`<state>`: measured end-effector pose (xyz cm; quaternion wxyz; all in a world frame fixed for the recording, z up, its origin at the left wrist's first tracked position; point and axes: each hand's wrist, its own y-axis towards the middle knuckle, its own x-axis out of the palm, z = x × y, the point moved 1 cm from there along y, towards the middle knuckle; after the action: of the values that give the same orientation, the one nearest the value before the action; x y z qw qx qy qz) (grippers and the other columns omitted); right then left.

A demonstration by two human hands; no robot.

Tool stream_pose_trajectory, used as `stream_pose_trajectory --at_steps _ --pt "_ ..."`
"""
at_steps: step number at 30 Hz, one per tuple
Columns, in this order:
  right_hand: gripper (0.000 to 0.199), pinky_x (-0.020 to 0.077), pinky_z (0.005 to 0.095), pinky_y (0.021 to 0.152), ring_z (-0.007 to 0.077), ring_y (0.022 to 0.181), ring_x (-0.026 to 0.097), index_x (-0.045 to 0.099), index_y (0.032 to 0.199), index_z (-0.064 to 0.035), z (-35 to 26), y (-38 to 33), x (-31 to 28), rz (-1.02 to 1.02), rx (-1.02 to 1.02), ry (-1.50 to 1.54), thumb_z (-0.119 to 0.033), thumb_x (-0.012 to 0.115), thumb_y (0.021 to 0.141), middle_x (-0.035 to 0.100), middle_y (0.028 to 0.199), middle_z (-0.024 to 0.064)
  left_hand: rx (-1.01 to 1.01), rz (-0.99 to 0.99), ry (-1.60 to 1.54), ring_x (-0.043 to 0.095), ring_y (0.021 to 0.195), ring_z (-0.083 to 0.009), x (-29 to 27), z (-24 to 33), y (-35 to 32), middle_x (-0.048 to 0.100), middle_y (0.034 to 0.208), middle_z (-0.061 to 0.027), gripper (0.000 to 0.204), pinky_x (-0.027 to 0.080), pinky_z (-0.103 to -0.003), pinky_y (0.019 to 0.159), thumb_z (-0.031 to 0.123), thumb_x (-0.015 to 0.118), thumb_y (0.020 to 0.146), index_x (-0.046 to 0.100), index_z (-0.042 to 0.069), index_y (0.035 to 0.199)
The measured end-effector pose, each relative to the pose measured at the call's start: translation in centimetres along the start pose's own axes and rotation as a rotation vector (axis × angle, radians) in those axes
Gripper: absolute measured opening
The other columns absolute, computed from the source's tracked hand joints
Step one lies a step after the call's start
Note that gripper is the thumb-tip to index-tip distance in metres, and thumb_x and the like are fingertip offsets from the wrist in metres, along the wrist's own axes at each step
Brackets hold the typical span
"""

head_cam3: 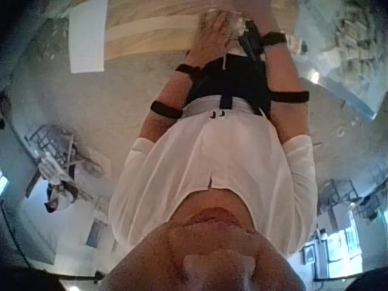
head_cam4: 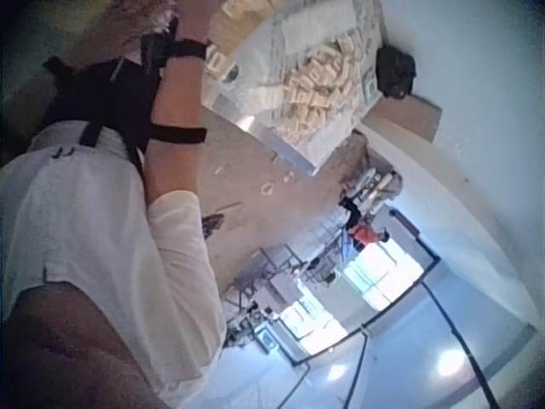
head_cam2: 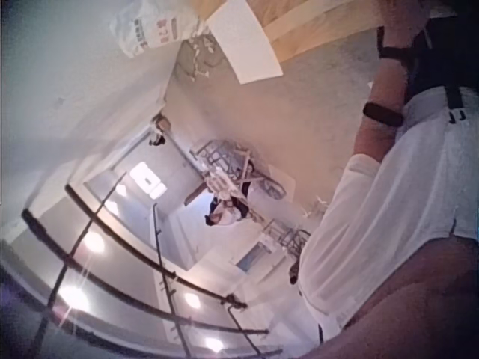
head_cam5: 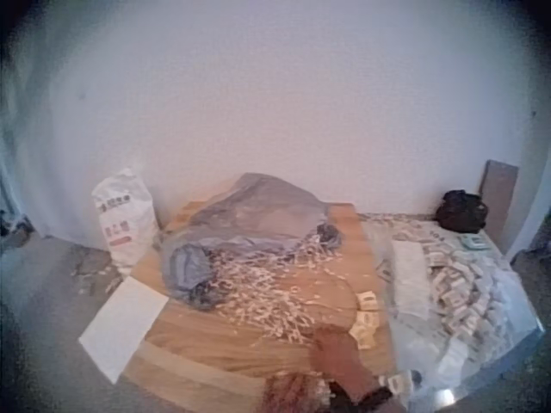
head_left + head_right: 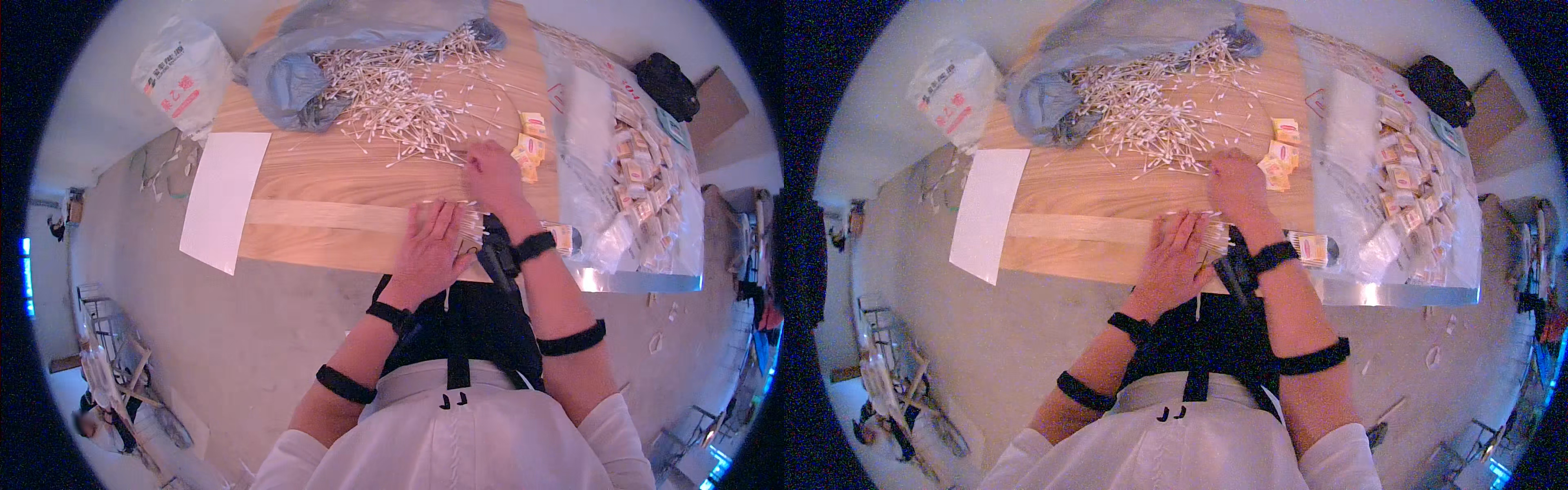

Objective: The person is sorting small wooden-stemmed swabs, aligning them, and placing a bundle into a plastic bag with a label.

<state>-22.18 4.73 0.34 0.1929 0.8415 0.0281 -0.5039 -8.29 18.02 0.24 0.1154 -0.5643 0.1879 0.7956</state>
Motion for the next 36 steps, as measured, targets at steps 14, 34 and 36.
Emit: stream_pose_trajectory --at_steps 14,34,36 --pt "0.009 0.0493 0.0386 0.071 0.0301 0.078 0.060 0.061 0.087 -0.0038 -2.1 -12.7 -2.4 0.225 0.279 0.490 -0.001 0.062 0.079 0.059 0.083 0.0129 -0.008 0.012 0.045 0.030 0.138 -0.0317 1.3 -2.0 5.0 0.037 0.144 -0.0168 0.074 0.018 -0.053 0.115 0.044 0.058 0.087 0.036 -0.003 0.140" --pt "0.013 0.0439 0.0401 0.093 0.0332 0.102 0.055 0.057 0.100 -0.0002 -1.9 -14.0 -2.0 0.412 0.324 0.618 -0.004 0.055 0.088 0.059 0.107 0.0167 -0.075 0.072 0.058 0.021 0.142 -0.0366 1.2 0.0 3.3 0.028 0.150 -0.0215 0.085 0.012 -0.053 0.116 0.051 0.058 0.085 0.031 -0.007 0.142" --pt "0.013 0.0431 0.0396 0.095 0.0328 0.104 0.055 0.057 0.101 0.0001 -2.2 -14.0 -2.0 0.425 0.330 0.645 -0.004 0.054 0.089 0.059 0.109 0.0167 -0.083 0.028 0.057 0.024 0.141 -0.0374 0.9 0.0 3.1 0.032 0.147 -0.0213 0.082 0.013 -0.053 0.116 0.048 0.059 0.085 0.033 -0.006 0.140"
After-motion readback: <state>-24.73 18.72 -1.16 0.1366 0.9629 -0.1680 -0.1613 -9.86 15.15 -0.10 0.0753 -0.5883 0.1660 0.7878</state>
